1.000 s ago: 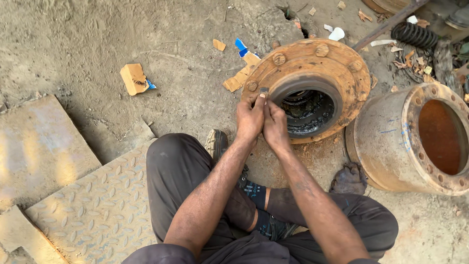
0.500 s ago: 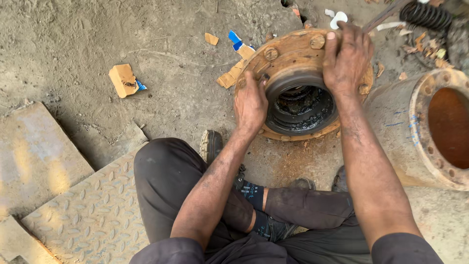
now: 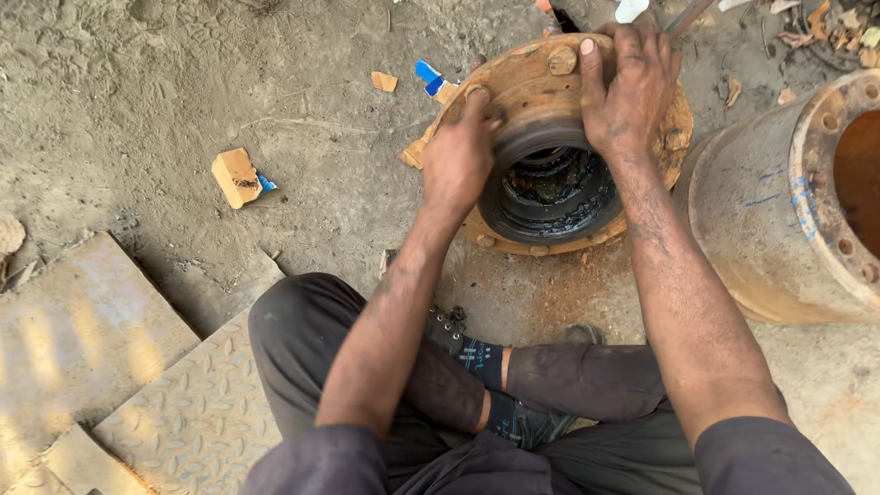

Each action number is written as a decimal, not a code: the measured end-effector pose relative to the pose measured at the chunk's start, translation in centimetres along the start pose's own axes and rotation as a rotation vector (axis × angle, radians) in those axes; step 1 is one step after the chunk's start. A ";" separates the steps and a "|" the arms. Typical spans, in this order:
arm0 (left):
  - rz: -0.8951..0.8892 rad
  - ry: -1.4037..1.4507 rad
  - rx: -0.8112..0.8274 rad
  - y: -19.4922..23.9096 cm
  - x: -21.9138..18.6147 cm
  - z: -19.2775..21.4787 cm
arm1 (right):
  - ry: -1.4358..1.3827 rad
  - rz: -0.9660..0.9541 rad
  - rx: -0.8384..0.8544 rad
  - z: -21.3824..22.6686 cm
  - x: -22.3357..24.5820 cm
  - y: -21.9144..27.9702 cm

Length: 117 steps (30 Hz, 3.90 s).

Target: The person sits on the ground and scrubs the inside and outside surfaces of a large, rusty metal flange using a cloth and a wire brush. They repeatedly wipe the interior and scrape the exterior rim to remove rust and grime.

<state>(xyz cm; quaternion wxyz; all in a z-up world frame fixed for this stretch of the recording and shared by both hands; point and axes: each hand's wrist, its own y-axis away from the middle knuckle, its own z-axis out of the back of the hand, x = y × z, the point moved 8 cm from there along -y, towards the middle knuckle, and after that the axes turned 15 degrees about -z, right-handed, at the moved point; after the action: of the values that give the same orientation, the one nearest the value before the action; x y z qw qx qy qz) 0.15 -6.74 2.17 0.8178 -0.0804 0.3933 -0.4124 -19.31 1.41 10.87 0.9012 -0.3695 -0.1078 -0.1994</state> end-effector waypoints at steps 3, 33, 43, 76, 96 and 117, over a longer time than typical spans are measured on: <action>0.106 0.057 -0.147 2.3 1.7 0.3 | 0.016 -0.018 -0.007 -0.7 -0.8 -0.2; 0.419 0.133 -0.157 2.8 1.3 -0.8 | 0.013 -0.048 -0.041 -0.4 -1.0 -0.1; 0.223 -0.064 -0.129 -0.3 -1.4 -0.5 | 0.043 -0.075 -0.010 -1.4 -1.9 -0.2; 0.301 0.025 -0.187 -0.8 -2.1 -0.4 | -0.007 -0.069 -0.012 -1.3 -2.2 0.0; 0.314 -0.030 -0.310 1.6 -0.2 0.3 | 0.001 -0.032 -0.044 -1.2 -2.0 0.2; 0.383 0.046 -0.306 3.1 0.8 -0.9 | -0.032 -0.116 0.029 -1.0 -1.3 -0.2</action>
<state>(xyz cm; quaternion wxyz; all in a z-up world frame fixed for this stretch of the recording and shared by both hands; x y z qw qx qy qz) 1.69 -5.14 -0.30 0.8502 -0.1179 0.4778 -0.1870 -20.58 0.95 9.89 0.8915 -0.3527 -0.1462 -0.2438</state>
